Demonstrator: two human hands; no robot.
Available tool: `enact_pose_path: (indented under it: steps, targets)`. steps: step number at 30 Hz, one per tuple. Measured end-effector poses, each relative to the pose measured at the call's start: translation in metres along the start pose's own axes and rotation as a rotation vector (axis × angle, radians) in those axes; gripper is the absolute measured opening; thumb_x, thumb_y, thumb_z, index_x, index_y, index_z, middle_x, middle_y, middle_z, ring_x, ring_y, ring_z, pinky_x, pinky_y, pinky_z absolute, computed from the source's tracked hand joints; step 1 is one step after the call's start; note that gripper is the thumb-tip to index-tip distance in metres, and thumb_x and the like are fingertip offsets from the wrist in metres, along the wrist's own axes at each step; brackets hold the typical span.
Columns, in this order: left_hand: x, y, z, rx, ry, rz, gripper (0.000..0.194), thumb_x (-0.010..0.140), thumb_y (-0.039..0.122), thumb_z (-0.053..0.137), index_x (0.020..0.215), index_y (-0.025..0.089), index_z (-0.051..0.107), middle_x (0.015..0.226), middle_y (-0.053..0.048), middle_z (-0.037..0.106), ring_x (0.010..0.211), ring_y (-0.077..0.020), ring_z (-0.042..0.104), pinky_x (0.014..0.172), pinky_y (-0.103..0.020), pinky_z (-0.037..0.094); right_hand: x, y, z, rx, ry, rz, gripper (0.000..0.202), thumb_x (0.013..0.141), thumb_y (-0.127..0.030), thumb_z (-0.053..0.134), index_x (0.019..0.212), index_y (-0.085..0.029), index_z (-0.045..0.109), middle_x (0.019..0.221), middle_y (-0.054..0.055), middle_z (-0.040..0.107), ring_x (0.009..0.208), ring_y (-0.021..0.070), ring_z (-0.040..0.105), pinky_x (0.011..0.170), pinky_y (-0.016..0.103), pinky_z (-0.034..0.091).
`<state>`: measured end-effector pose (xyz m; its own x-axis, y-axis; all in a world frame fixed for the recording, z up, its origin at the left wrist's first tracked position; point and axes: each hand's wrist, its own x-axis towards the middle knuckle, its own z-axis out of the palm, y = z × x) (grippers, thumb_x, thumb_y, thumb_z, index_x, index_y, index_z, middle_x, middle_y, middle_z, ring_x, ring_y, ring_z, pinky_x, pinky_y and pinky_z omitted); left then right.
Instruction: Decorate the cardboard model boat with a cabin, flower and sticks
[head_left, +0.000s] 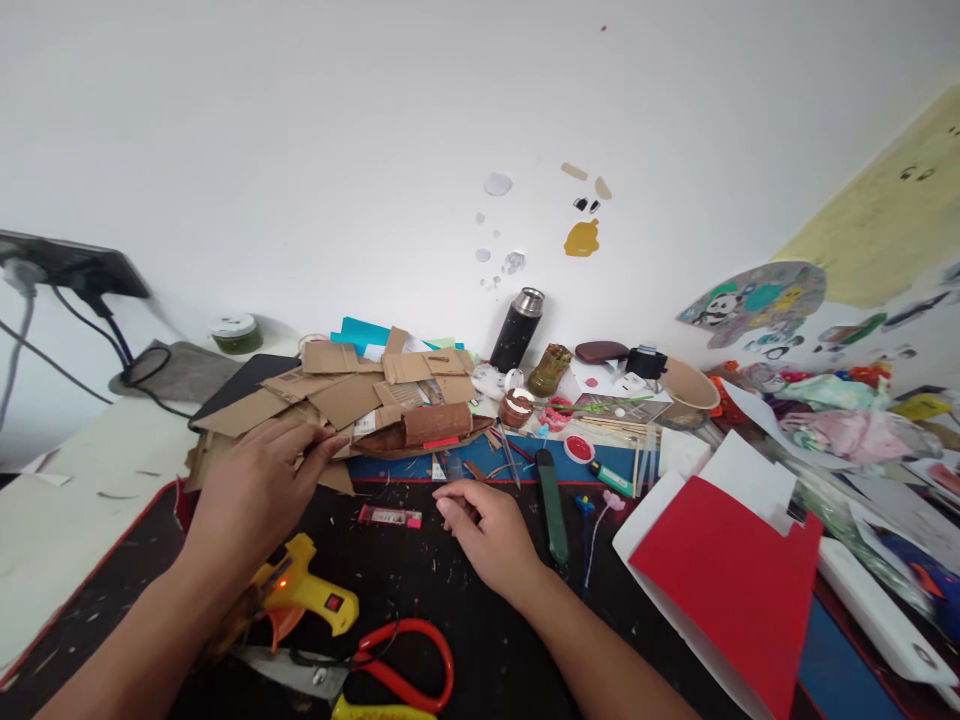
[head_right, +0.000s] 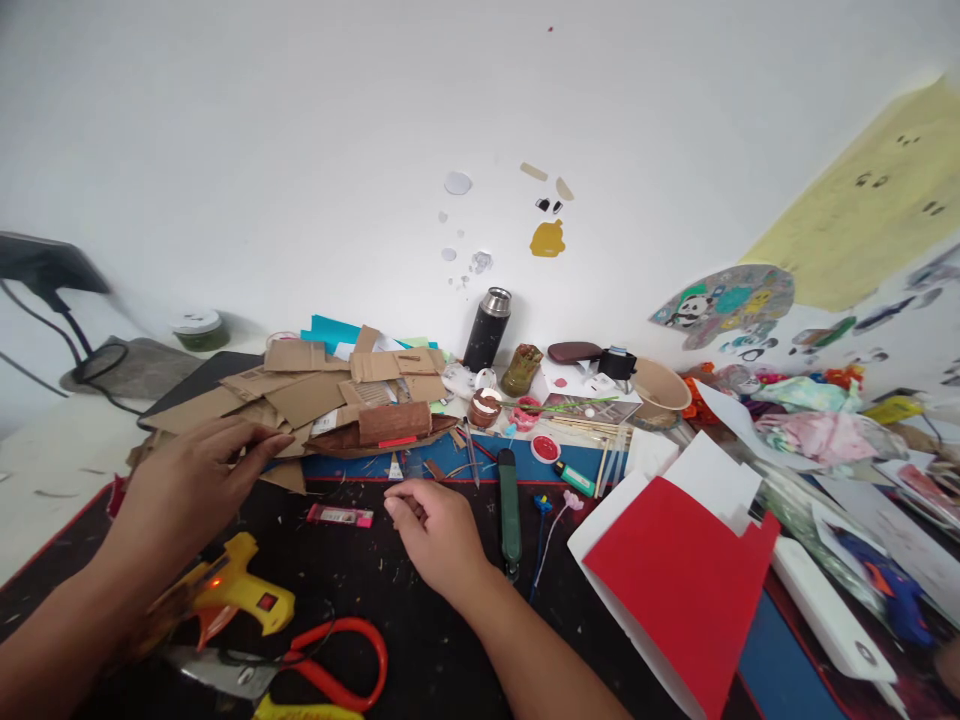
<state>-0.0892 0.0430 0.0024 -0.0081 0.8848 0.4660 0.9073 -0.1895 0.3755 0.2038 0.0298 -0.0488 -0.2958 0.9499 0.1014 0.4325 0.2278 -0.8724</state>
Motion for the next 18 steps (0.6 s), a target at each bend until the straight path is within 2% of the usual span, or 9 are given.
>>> enact_pose_path:
  steps: [10,18]
  targets:
    - [-0.0004,0.0016,0.0000,0.016,0.004,0.012,0.039,0.109,0.046,0.049,0.083,0.025,0.071,0.086,-0.010,0.079,0.085,-0.0296,0.075,0.076,-0.037,0.050,0.0003,-0.0014,-0.0005,-0.045,-0.016,-0.008,0.018,0.107,-0.030,0.072,0.114,-0.025,0.087,0.091,0.003,0.084,0.082,0.0201,0.076,0.079,0.030,0.056]
    - [0.0022,0.0007,-0.0048,0.071,-0.050,-0.084,0.041,0.107,0.053,0.047,0.084,0.028,0.070,0.092,-0.010,0.082,0.084,-0.0306,0.074,0.069,-0.037,0.044,0.0019,-0.0062,0.0025,-0.057,-0.009,0.009,0.014,0.108,-0.028,0.075,0.114,-0.027,0.088,0.094,0.002,0.086,0.084,0.0197,0.078,0.081,0.029,0.057]
